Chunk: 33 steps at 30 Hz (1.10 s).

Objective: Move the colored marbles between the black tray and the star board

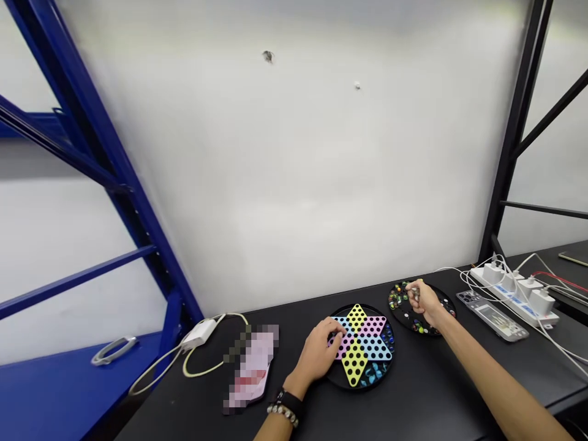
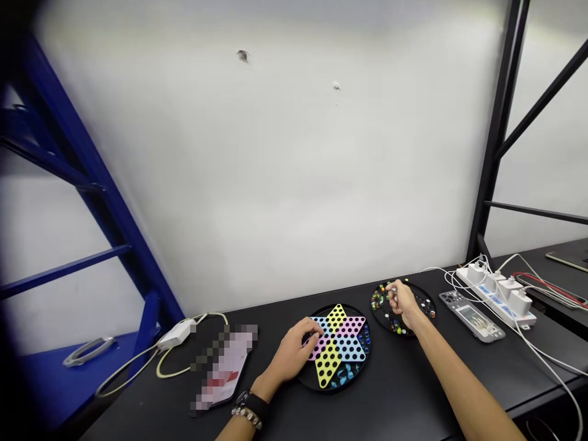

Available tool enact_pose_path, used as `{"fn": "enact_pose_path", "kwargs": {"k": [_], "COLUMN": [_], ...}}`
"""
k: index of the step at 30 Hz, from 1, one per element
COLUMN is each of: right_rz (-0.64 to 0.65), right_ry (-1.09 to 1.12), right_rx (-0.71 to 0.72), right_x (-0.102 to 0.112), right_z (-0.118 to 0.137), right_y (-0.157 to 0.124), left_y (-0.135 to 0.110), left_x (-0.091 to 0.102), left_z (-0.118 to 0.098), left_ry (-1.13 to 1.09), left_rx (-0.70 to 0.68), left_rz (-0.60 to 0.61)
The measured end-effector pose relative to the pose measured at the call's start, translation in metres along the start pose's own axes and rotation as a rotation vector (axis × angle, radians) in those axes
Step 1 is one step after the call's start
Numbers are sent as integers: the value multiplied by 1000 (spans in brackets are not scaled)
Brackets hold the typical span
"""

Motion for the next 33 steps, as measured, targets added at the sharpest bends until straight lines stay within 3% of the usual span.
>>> {"fn": "enact_pose_path", "kwargs": {"k": [4, 12, 17, 25, 33], "right_rz": [-13, 153, 186, 30, 88], "right_ry": [-85, -397, -334, -9, -280], "right_rx": [-25, -34, -38, -14, -13], "right_x": [5, -30, -29, -7, -31], "right_z": [-4, -7, -8, 5, 5], "right_y": [10, -6, -1, 14, 6], "left_y": [1, -2, -2, -2, -3], "left_x": [-1, -3, -3, -1, -1], "left_z": [1, 6, 6, 5, 4], "left_ry": [-8, -12, -7, -16, -3], "left_rx": [-1, -13, -14, -14, -4], "left_rz": [-10, -7, -15, -29, -14]}}
Point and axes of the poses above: each hand's wrist, its own y-axis towards the middle knuckle, its own x-axis out of the back of the hand, z = x × y, the point moved 7 cm from there along y, towards the middle knuckle, and after that the axes turned 11 degrees about y, right-handed, at the moved point
